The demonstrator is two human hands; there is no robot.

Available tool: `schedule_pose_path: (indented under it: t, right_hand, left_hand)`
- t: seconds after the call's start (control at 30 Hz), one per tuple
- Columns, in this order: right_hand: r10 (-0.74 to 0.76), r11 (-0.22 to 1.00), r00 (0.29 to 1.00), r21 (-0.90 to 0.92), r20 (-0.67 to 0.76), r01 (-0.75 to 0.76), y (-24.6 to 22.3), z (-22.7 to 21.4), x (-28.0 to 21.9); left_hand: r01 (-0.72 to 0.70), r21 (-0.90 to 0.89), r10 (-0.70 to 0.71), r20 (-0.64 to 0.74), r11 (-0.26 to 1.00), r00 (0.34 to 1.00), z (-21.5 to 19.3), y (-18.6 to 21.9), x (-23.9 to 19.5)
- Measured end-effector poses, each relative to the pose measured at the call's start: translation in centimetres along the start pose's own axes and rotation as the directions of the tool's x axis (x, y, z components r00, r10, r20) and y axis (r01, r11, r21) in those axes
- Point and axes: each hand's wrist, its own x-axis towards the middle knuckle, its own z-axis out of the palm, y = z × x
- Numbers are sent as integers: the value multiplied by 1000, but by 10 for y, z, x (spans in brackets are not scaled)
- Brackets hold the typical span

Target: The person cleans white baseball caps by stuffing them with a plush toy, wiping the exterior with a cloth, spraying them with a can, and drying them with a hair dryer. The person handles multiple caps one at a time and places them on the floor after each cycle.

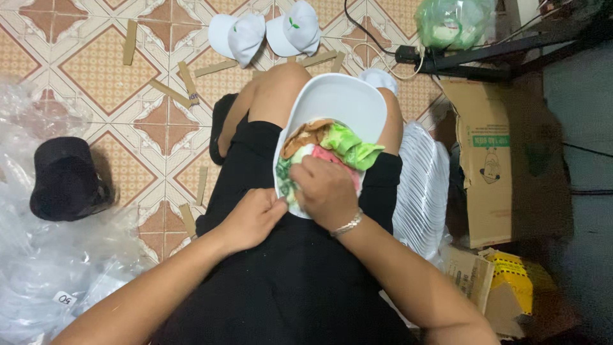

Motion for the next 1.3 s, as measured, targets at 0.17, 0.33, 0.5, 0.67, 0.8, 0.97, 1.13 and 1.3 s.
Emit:
schedule_pose_path:
  t: [0.17, 0.33, 0.5, 0.67, 0.8, 0.97, 1.13, 1.3]
  right_hand:
    - [-108, 977, 991, -195, -79, 91, -2, 30, 13]
    - [2, 1000, 995, 12, -99, -1, -1, 4, 9]
    - [154, 896, 950, 444, -271, -19, 11, -38, -30]
    - [595, 769, 774, 436, -217, -469, 37, -27, -45]
    - [668, 528, 735, 620, 118, -580, 47, -25, -46]
    - [539, 387, 822, 811, 186, -438, 23, -24, -39]
    - [288, 665, 945, 742, -154, -81, 13, -32, -28]
    - [-18, 884, 944, 436, -331, 169, 37, -37, -33]
  left_hand:
    - [-24, -195, 15, -48, 980, 999, 4, -6, 1]
    - [213, -432, -193, 91, 876, 977, 3, 2, 8]
    - [153, -127, -151, 19, 980, 988, -9, 13, 3]
    - [84, 7, -84, -36, 996, 996, -9, 26, -1]
    - [39, 389, 37, -184, 920, 982, -16, 41, -11]
    - [-12, 63, 24, -200, 998, 980, -25, 57, -41]
    - [34, -837, 173, 152, 545, 973, -36, 57, -49]
    - [53, -991, 188, 76, 122, 979, -28, 45, -47]
